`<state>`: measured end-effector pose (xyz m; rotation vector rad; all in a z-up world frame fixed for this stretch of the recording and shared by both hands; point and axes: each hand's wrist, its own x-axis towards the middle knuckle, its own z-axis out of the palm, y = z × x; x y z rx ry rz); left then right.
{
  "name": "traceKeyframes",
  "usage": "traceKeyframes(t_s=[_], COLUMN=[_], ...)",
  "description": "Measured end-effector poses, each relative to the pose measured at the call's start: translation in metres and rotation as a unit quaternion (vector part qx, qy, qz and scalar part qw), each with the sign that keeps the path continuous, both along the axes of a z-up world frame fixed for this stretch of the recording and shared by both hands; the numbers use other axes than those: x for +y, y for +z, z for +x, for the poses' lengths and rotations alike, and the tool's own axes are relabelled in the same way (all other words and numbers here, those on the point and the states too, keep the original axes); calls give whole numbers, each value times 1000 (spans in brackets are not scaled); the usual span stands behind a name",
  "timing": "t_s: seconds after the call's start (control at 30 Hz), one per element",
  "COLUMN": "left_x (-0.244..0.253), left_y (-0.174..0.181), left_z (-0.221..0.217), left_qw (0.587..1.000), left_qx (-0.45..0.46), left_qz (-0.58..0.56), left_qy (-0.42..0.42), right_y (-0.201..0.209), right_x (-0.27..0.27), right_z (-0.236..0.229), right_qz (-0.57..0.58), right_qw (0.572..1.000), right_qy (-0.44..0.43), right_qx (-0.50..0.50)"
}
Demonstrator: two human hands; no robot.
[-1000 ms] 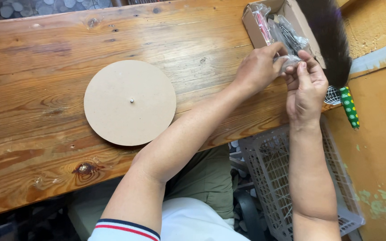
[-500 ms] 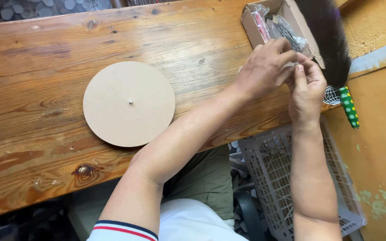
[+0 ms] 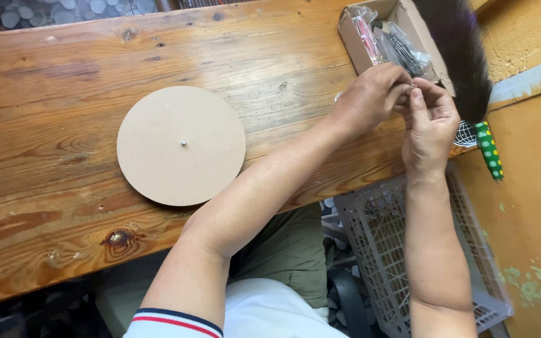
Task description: The person inserts a black square component into a circular wooden board, then retrieves a small metal piece from a plastic bag and places it on the board.
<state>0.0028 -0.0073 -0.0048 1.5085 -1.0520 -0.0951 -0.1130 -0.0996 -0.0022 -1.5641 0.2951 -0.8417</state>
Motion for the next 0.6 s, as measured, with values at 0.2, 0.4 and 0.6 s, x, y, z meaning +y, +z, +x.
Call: traceKeyframes(t_s=[0.2, 0.4, 0.6], left_x=[-4, 2, -6], left_y=[-5, 5, 10], left_z=[-5, -8, 6], left_qw=[998, 997, 977], left_qx=[62, 68, 199], left_qz=[-32, -7, 26], left_qy=[10, 43, 71], right_y=[1, 0, 10], right_x=[-3, -8, 23], right_z=[2, 0, -11], right_qz=[206, 238, 55], right_qw=[979, 970, 998], right_qy=[5, -32, 29], right_qx=[-13, -24, -24])
